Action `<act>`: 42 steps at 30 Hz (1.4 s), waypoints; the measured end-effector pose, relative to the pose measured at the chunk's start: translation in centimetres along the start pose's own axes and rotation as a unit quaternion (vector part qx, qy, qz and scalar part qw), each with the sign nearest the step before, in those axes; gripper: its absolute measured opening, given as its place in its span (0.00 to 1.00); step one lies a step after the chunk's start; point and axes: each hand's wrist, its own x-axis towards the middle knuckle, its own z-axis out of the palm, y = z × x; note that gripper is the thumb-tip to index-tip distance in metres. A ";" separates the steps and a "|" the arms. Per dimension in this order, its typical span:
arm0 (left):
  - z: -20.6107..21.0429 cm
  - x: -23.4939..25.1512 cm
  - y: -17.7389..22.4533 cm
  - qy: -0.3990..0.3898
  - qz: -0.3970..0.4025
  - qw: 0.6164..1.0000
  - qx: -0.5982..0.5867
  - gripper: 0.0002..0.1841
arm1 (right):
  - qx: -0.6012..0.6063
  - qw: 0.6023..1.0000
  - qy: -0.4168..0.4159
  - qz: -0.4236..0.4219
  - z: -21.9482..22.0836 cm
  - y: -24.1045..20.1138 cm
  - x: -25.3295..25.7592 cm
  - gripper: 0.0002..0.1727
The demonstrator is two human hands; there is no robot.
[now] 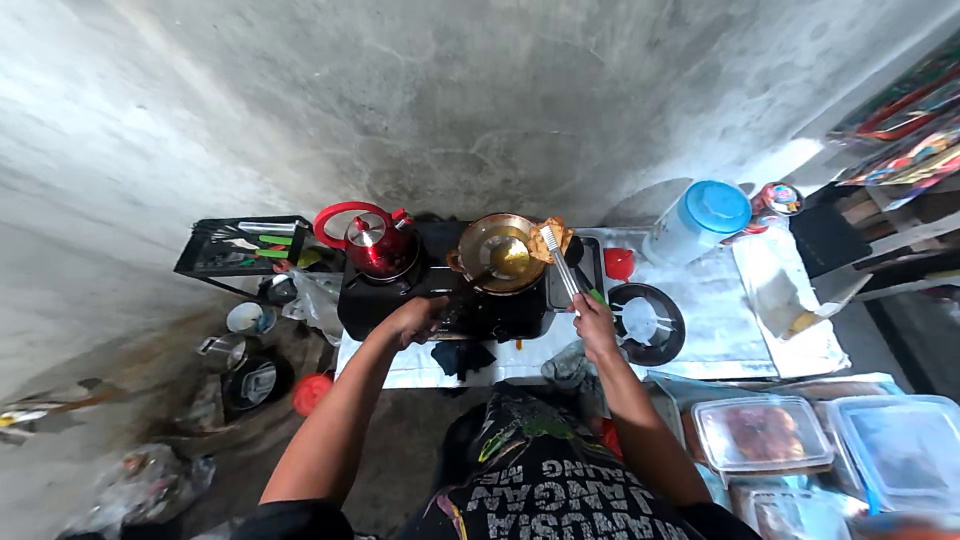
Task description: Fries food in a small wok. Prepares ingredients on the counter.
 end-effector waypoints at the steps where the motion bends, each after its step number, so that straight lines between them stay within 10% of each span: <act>1: 0.3 0.2 -0.1 0.002 -0.001 1.000 -0.031 0.24 | -0.003 1.000 0.000 0.001 0.0 -0.1 0.1 0.18; 17: 0.7 1.2 -0.8 0.066 0.024 0.992 -0.101 0.25 | -0.084 0.996 0.025 -0.033 0.1 -0.3 0.9 0.18; 31: 2.7 1.0 -1.3 0.080 0.043 0.996 0.010 0.27 | -0.576 0.815 0.021 -0.060 2.9 -7.4 1.3 0.21; 42: 2.7 0.2 -1.4 0.051 0.034 0.998 0.017 0.28 | -0.506 0.857 0.039 -0.092 3.0 -6.9 2.2 0.22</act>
